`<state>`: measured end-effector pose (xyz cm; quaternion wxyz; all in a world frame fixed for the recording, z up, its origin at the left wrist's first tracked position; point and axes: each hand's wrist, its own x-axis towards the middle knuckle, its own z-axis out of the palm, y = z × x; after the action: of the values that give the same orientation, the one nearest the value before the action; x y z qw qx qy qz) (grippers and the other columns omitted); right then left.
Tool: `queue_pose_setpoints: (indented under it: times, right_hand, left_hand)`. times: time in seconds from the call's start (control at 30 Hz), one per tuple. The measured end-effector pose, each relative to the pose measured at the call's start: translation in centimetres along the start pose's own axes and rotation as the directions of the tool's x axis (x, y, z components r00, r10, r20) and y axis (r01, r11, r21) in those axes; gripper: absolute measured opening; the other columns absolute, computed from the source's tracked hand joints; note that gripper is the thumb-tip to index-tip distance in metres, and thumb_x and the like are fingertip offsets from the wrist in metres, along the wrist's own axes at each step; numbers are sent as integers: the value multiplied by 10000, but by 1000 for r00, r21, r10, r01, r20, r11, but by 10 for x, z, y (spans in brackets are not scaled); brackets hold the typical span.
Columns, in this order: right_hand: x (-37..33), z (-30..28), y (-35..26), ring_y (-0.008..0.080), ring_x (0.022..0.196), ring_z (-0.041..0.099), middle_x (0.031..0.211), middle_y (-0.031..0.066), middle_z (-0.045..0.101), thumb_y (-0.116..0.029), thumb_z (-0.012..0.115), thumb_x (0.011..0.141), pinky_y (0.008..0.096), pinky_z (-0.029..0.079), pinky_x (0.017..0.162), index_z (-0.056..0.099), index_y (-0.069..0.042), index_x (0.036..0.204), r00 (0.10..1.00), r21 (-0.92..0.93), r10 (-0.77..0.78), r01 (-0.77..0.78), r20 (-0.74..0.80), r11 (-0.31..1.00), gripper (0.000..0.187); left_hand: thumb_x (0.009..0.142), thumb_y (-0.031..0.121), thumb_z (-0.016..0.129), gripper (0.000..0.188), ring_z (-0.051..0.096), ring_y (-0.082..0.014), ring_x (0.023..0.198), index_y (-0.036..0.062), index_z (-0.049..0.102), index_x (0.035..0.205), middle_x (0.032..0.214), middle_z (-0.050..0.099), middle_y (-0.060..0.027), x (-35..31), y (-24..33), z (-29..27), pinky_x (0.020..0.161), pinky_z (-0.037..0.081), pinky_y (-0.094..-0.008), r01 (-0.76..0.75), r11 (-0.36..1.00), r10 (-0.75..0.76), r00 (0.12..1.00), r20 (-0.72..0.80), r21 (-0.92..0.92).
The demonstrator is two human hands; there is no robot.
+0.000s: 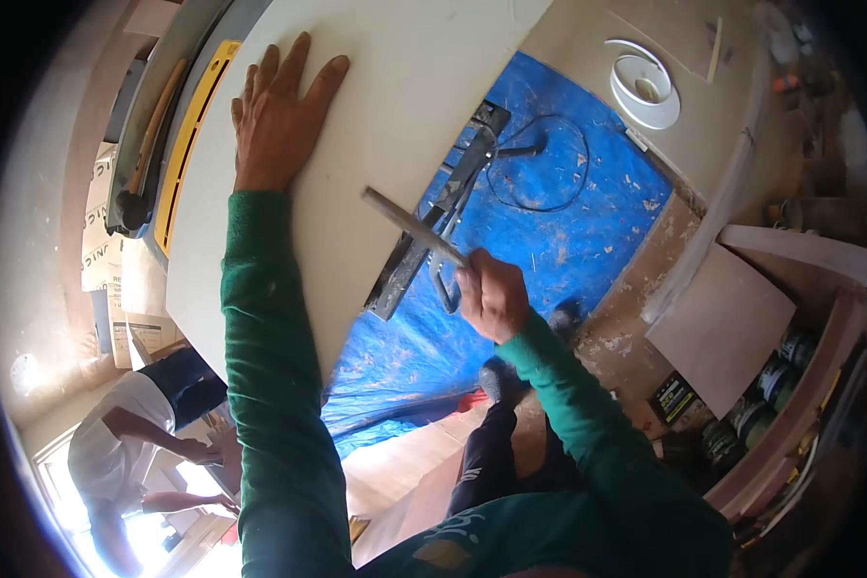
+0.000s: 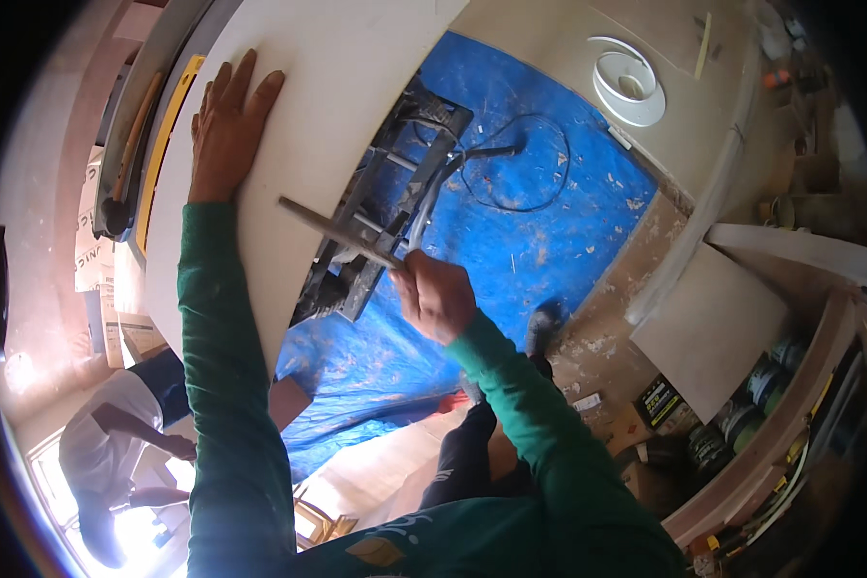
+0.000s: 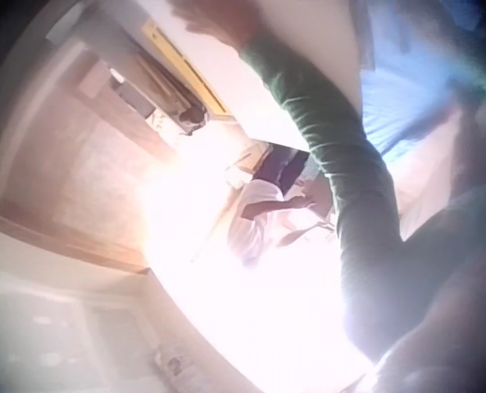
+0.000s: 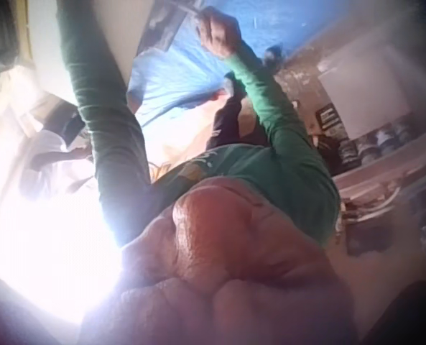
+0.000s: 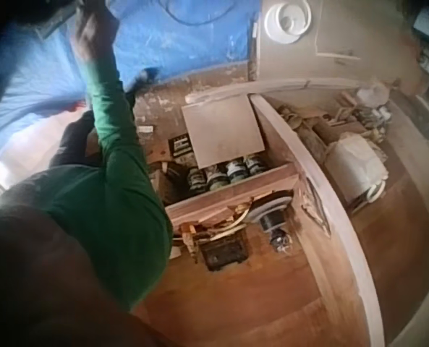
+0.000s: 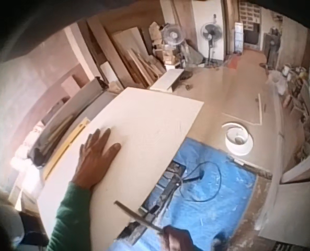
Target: The person rubs a file repeatedly along the edges of a white board while holding it upright, then places the board on a table.
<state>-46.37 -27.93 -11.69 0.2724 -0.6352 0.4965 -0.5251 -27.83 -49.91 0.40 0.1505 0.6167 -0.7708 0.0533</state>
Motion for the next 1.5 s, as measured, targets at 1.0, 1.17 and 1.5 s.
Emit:
queue_pose_setpoints:
  times: [1.0,1.17,1.5]
  right_hand:
    - [79,-77,-21,422,505,496,555,207,463,-128,467,992,439,376,426,548,-22,844,976,-660,-75,196,206,725,199]
    - [17,-77,-57,421,540,561,572,208,524,-207,506,984,484,406,441,532,-52,834,927,-509,305,-157,220,846,217]
    - [3,-85,-75,461,626,570,648,232,557,-196,550,966,519,416,516,567,-24,856,922,-475,353,-242,160,846,205]
  left_hand:
    - [889,648,496,652,257,-375,1432,255,497,1409,1514,362,-156,-9,11,5,1162,136,-563,-27,1000,27,996,-87,0]
    - [911,614,496,614,242,-360,1442,259,494,1412,1525,348,-146,-14,15,2,1171,113,-552,-7,1000,7,997,-82,-10]
    - [920,601,487,595,242,-353,1441,257,501,1405,1522,353,-138,-9,17,2,1170,121,-557,-5,1000,4,997,-81,-18]
